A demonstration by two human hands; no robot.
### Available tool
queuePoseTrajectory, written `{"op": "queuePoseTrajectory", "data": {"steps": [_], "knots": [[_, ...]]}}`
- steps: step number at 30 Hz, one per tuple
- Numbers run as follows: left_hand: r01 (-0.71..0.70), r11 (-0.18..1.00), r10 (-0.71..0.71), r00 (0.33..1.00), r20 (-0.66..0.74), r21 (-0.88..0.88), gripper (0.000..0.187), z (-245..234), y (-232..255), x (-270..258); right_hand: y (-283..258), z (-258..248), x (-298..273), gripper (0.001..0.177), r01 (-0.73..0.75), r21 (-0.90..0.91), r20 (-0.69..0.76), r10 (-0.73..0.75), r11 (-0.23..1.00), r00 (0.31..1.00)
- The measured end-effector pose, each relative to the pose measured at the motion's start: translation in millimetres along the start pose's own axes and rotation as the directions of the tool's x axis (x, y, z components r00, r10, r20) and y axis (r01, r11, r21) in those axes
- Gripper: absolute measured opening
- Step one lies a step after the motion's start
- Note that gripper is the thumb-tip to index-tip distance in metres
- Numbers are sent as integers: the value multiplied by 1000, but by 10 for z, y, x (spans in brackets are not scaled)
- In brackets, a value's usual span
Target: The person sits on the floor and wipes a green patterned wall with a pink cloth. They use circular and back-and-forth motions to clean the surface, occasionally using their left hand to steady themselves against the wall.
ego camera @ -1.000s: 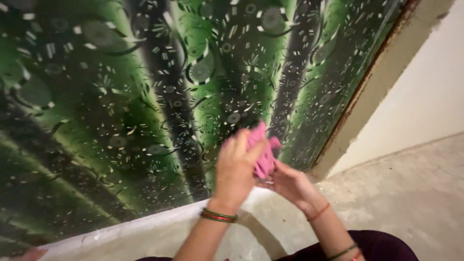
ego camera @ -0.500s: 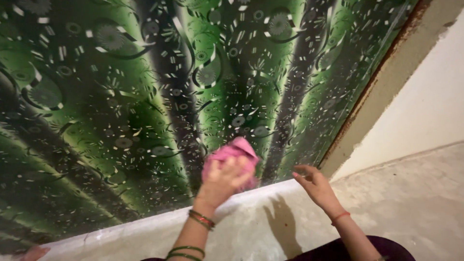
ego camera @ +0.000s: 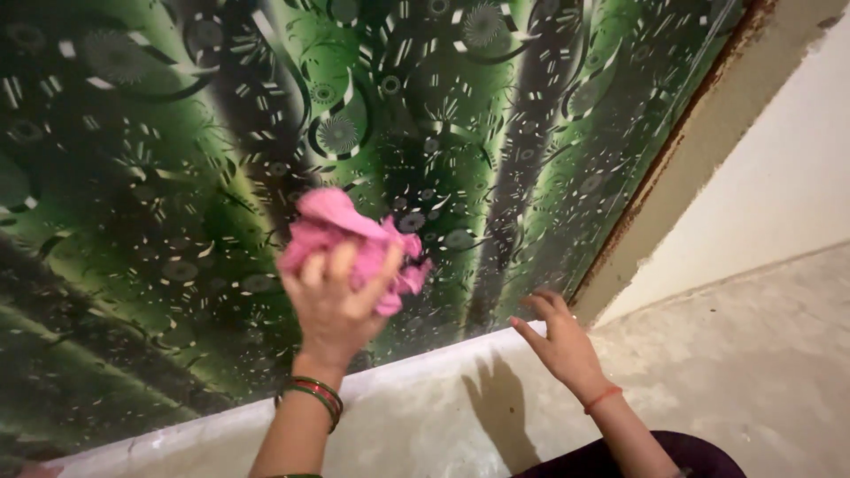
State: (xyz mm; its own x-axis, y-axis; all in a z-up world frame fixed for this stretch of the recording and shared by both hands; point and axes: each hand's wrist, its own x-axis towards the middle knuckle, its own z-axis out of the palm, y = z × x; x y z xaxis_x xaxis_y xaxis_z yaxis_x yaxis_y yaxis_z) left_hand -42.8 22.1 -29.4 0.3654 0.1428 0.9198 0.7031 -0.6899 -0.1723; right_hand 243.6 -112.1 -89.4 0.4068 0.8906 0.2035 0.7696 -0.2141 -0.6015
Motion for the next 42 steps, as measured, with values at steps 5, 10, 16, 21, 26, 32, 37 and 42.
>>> {"op": "queuePoseTrajectory", "data": {"steps": [5,10,16,21,26,32,37,42], "knots": [[-219,964,261,888,377,-153,38,538,478,-673,15,30,9,53,-105,-95,76,112,990,991],[-395,916,389,836,386,-67,36,473,537,-393,233,3,-118,54,-1,-90,-18,0,996,1000],[91,993,-100,987,-126,-76,46,-219,1,396,249,28,-12,56,89,44,-108,-84,995,991],[35,998,-31,996,81,-46,41,35,-109,-114,99,105,55,60,145,19,-138,-141,989,980],[-338,897,435,792,429,-286,54,566,438,-693,74,33,-54,60,141,-8,-183,-140,990,973],[-112,986,138,966,219,-124,45,354,350,-138,62,-116,-118,57,96,48,-182,-86,994,979],[166,986,-165,985,-59,17,34,90,-179,71,43,32,14,57,119,36,-162,-112,992,980],[-39,976,102,951,293,-215,42,535,199,-641,117,175,50,62,167,-2,-142,-165,986,976]]}}
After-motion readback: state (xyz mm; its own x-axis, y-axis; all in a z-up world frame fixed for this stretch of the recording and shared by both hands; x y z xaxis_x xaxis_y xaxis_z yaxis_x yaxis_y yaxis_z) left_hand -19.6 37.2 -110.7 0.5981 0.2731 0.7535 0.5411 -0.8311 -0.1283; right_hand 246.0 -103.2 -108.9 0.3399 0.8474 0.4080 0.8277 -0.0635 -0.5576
